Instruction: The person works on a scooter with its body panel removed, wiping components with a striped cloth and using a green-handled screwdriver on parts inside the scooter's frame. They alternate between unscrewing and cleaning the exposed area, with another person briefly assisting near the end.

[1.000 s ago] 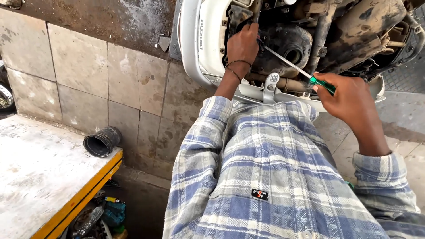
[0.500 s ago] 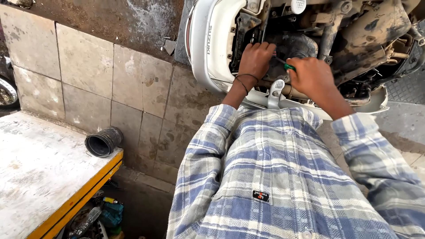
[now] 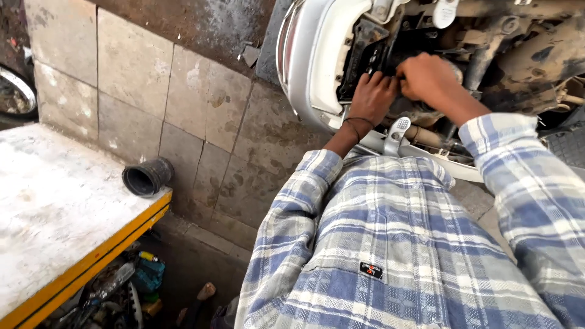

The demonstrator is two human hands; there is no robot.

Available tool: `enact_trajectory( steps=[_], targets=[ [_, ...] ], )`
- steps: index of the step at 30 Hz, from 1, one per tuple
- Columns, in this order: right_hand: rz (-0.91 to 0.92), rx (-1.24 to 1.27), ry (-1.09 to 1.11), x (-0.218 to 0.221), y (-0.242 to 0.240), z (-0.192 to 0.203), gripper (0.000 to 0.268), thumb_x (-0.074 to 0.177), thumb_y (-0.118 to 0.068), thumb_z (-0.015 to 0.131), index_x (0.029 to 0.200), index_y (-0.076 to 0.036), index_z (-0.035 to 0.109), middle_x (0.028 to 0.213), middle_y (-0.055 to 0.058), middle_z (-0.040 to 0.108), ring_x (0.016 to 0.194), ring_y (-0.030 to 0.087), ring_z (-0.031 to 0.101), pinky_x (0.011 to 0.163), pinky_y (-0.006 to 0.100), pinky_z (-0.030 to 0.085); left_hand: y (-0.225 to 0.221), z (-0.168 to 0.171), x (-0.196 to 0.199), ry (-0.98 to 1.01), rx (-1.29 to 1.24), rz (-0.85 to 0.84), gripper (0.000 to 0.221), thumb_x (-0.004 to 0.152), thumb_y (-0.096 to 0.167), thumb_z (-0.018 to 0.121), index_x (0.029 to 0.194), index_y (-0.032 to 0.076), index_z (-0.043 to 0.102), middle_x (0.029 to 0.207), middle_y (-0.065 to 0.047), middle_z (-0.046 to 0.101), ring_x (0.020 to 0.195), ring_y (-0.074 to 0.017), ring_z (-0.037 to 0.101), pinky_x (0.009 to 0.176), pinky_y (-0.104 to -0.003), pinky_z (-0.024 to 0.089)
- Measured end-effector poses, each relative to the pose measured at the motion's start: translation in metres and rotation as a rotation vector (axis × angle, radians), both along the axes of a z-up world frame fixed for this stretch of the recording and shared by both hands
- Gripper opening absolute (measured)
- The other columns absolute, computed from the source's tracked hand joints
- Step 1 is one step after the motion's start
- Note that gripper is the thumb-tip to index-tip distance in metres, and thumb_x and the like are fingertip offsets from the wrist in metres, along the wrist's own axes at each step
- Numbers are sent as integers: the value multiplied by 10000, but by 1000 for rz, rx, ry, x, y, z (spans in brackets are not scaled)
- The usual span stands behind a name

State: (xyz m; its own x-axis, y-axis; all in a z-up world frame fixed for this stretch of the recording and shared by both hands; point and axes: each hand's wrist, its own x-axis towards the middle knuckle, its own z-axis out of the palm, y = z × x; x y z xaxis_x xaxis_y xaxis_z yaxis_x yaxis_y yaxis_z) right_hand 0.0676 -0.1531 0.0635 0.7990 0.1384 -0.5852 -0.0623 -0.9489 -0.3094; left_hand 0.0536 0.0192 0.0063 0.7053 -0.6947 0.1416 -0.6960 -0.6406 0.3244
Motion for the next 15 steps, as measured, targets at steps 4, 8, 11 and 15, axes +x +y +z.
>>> enact_trajectory(
  steps=[4,8,11,15],
  targets=[
    [85,-23,58,15,-11,-39,365,826,-180,757,1188,-184,809,1006,179,773,926,399,746,845,500,609,-5,-9,-9,-44,-30,43,248,816,120,644,1050,52,689,867,-37,661,890,-226,629,834,-388,455],
    [221,-41,106,46,-19,-65,433,794,-206,796,1227,-210,785,1082,159,757,956,377,735,797,499,609,-16,-19,0,-42,69,104,185,845,106,652,1020,60,691,821,-35,667,832,-220,640,815,-384,472],
    [310,-52,148,51,-19,-88,447,786,-285,852,1222,-199,798,1044,155,778,957,354,742,813,477,606,-6,-19,-13,-53,94,106,225,841,101,655,1053,34,690,764,-33,661,766,-212,638,785,-368,478],
    [92,-4,438,67,-32,-108,399,835,-285,817,1199,-129,769,917,135,798,823,328,765,738,469,653,-10,-20,-4,-136,15,99,350,820,85,653,1153,-21,666,710,-31,644,679,-199,620,745,-346,471]
  ],
)
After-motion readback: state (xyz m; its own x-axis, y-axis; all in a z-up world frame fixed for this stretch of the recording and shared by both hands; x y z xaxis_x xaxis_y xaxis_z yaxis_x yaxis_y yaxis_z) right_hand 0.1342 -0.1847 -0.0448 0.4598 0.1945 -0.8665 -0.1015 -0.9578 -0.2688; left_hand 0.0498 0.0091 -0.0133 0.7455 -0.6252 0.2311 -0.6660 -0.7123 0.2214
